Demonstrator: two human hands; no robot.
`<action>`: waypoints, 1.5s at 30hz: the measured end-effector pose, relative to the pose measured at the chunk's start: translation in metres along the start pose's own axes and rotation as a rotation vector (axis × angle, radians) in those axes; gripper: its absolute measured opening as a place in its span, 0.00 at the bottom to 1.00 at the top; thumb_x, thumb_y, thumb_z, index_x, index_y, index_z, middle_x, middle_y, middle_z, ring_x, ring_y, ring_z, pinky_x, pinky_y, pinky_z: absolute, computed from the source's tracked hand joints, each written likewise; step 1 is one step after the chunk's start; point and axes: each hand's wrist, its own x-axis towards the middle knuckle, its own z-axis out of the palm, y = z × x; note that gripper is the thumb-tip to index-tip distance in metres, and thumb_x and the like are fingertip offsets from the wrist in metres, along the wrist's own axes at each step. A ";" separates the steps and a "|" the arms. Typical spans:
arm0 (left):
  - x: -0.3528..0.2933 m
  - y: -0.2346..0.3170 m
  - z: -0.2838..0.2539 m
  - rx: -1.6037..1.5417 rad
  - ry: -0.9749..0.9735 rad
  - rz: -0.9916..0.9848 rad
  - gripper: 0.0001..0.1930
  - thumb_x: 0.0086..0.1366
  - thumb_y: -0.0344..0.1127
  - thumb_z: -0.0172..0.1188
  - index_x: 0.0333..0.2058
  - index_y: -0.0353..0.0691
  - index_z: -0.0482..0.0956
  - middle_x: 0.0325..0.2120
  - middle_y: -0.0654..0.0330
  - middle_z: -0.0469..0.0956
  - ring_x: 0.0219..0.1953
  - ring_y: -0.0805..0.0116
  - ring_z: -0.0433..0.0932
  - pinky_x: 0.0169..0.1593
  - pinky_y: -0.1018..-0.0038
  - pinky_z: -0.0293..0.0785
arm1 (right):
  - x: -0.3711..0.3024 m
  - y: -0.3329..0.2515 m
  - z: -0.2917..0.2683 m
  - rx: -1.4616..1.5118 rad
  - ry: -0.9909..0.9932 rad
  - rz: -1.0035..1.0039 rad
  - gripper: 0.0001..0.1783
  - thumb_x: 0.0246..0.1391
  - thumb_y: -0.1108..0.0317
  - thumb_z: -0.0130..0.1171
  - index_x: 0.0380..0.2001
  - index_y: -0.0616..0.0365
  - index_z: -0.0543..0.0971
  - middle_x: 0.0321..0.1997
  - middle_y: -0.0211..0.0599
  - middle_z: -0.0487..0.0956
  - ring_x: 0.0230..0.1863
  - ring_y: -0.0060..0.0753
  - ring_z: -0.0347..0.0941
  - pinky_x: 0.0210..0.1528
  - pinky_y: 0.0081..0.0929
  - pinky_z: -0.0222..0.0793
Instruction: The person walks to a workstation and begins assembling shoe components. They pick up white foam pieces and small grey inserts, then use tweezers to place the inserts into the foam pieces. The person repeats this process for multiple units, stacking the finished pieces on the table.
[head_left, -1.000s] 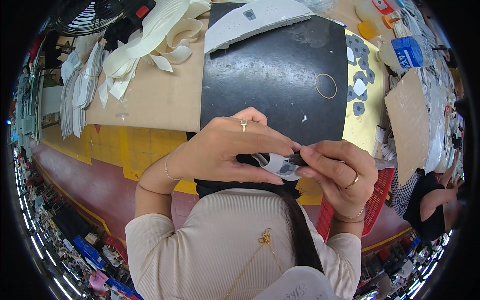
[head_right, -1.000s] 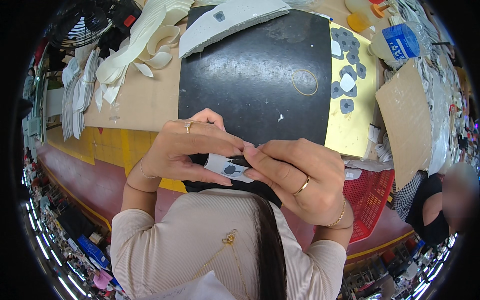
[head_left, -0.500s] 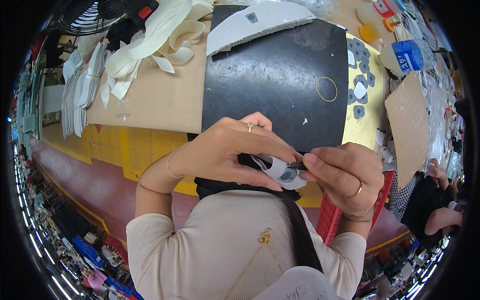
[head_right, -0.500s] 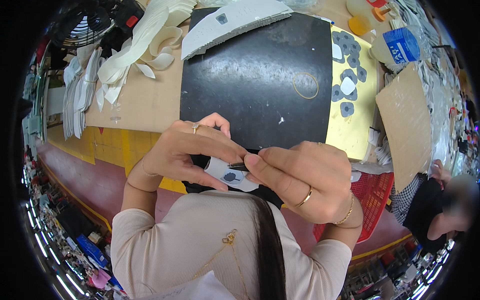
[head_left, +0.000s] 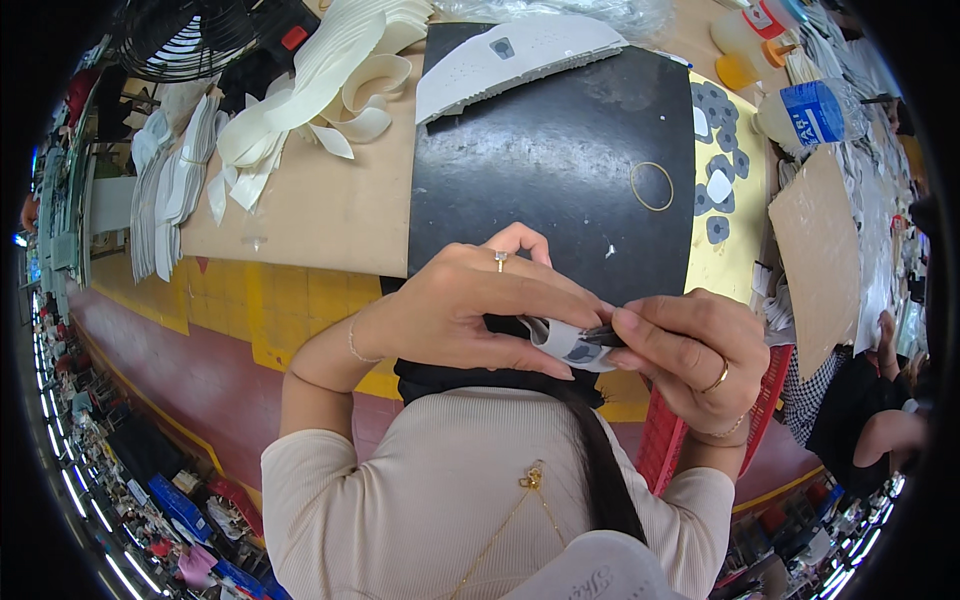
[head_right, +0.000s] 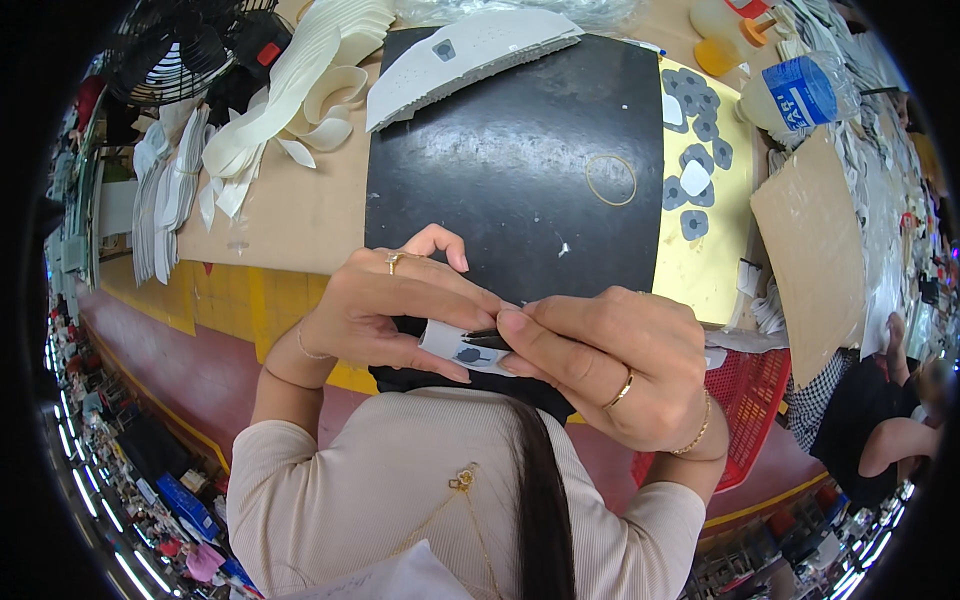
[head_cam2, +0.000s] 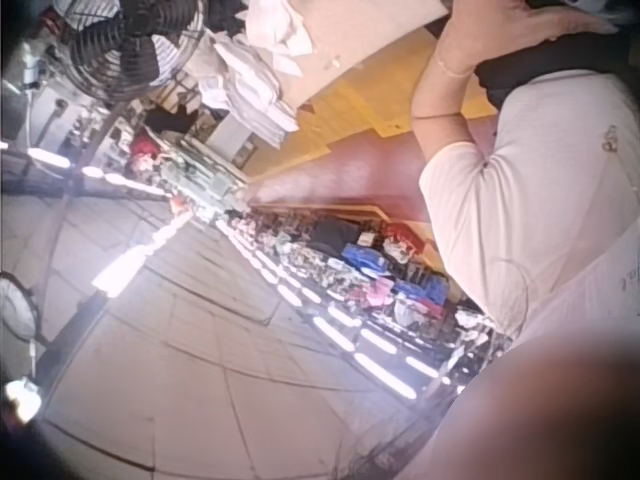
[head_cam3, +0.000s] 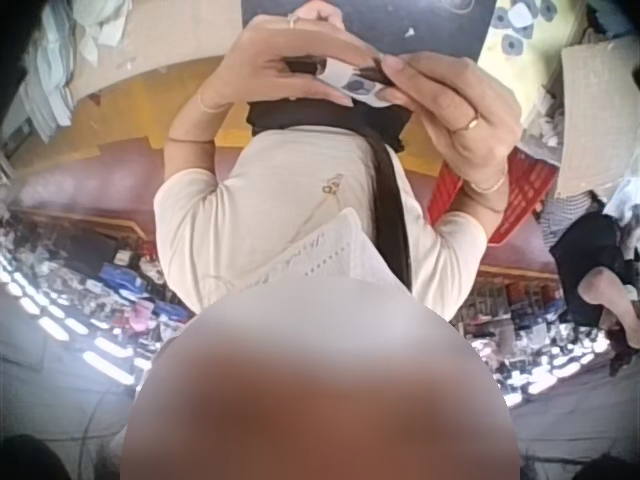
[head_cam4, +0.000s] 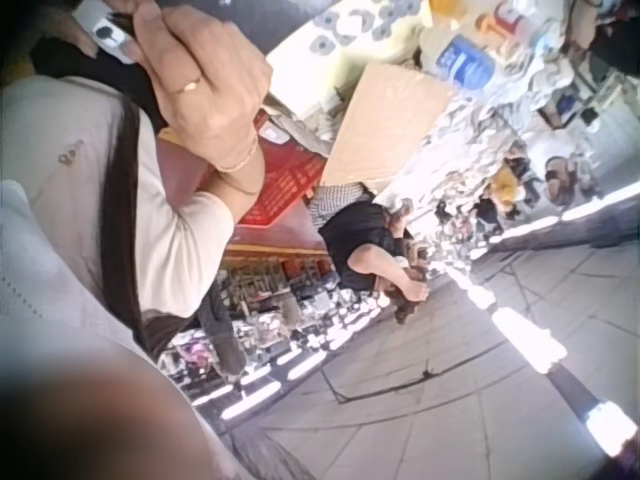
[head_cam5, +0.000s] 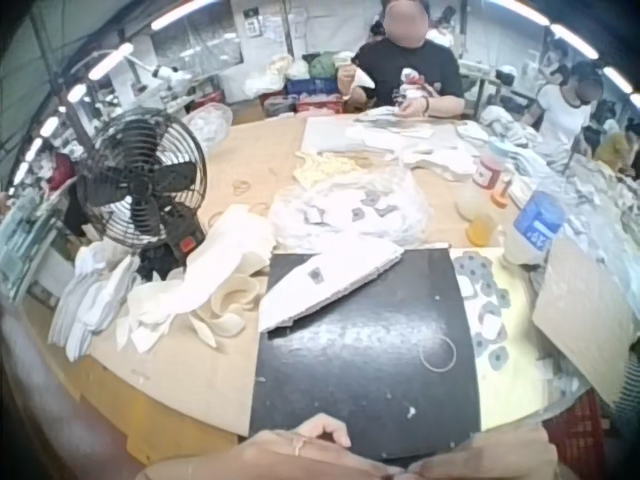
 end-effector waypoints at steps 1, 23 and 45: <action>0.001 0.000 0.001 -0.001 -0.004 0.002 0.19 0.50 0.34 0.76 0.43 0.41 0.85 0.42 0.62 0.85 0.34 0.71 0.81 0.48 0.72 0.65 | 0.000 0.000 0.000 -0.001 0.004 0.000 0.17 0.38 0.68 0.74 0.36 0.59 0.86 0.31 0.33 0.83 0.24 0.25 0.76 0.21 0.21 0.69; 0.002 0.003 -0.003 0.175 0.004 -0.165 0.27 0.48 0.30 0.75 0.50 0.40 0.83 0.40 0.62 0.64 0.45 0.67 0.65 0.50 0.72 0.66 | -0.046 0.038 0.048 1.240 0.146 0.927 0.19 0.60 0.58 0.65 0.44 0.62 0.76 0.22 0.20 0.71 0.17 0.07 0.56 0.17 0.12 0.48; -0.015 -0.058 0.001 1.002 0.002 -0.057 0.19 0.55 0.27 0.60 0.47 0.35 0.78 0.50 0.53 0.76 0.53 0.56 0.73 0.55 0.60 0.68 | -0.045 0.049 0.068 -0.409 -0.184 0.366 0.32 0.41 0.81 0.62 0.54 0.48 0.80 0.54 0.29 0.76 0.27 0.32 0.78 0.28 0.26 0.74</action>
